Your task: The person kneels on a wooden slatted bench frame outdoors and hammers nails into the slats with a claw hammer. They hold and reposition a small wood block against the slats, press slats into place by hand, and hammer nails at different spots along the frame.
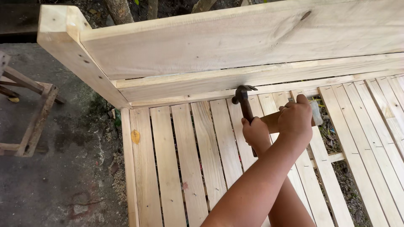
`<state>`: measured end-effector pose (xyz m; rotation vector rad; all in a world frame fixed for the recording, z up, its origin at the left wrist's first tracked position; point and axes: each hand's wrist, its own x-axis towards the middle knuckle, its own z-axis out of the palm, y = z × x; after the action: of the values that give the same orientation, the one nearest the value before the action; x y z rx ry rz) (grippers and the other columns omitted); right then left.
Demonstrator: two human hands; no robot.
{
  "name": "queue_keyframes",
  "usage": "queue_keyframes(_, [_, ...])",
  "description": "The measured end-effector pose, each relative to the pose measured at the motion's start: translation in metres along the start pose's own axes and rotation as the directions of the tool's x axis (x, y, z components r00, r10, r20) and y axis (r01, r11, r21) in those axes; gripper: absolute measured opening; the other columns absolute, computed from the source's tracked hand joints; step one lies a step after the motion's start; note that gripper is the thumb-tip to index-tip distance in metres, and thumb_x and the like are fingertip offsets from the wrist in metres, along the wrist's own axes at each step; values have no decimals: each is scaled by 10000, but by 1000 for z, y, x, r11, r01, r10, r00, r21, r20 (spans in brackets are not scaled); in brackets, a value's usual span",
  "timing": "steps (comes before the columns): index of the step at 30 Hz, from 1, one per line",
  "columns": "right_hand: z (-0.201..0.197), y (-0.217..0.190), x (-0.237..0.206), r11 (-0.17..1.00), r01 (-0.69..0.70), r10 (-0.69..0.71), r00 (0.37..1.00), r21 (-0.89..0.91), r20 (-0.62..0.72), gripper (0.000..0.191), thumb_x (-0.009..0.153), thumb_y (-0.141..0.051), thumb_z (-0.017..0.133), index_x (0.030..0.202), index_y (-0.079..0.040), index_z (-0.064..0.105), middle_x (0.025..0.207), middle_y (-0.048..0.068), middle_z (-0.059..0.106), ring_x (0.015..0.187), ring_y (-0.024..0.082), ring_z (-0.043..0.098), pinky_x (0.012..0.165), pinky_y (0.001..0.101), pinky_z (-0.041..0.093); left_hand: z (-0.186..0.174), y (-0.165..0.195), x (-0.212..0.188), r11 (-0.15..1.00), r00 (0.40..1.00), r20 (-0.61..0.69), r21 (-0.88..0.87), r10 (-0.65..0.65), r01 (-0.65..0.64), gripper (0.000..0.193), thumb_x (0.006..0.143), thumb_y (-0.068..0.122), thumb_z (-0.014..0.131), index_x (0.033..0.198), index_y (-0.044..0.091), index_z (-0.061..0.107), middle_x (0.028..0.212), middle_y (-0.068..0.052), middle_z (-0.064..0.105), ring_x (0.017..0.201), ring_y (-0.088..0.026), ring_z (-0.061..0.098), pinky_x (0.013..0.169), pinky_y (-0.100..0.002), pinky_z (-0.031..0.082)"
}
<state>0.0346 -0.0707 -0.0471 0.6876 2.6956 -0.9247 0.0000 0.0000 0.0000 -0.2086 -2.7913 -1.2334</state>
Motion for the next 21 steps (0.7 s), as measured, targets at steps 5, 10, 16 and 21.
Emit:
queue_keyframes(5, [17,-7,-12,988,151,-154,972,-31,-176,371,998,-321,586,982,49,596,753,246,674,694,425,665,639,521,531,-10,-5,1,1000,1000,-17,-17,4,-4,433,763,10,807,1079,-56,518,999,-329,680,923,-417,749,616,-424,637])
queue_keyframes(10, [-19,6,-12,952,101,-91,995,-288,47,372,1029,-350,557,945,8,613,790,209,713,716,384,697,696,501,530,-32,-3,-22,984,998,39,-173,57,-50,611,681,29,826,1179,-34,478,1076,-261,655,968,-413,716,686,-433,631])
queue_keyframes(16, [-112,80,-64,621,589,-289,785,-518,548,303,944,-350,568,957,-49,600,820,156,723,776,363,702,703,483,553,-66,-19,-43,935,982,-81,-302,171,-188,777,588,127,867,1258,81,477,1108,-187,643,1009,-425,674,887,-506,565])
queue_keyframes(21, [-188,168,-104,584,428,74,819,-690,570,400,1009,-508,521,1063,-113,546,767,112,715,745,327,711,730,479,549,-70,-70,-50,875,986,14,-464,163,-138,696,648,237,889,1225,96,525,1149,-138,673,1034,-345,695,862,-433,567])
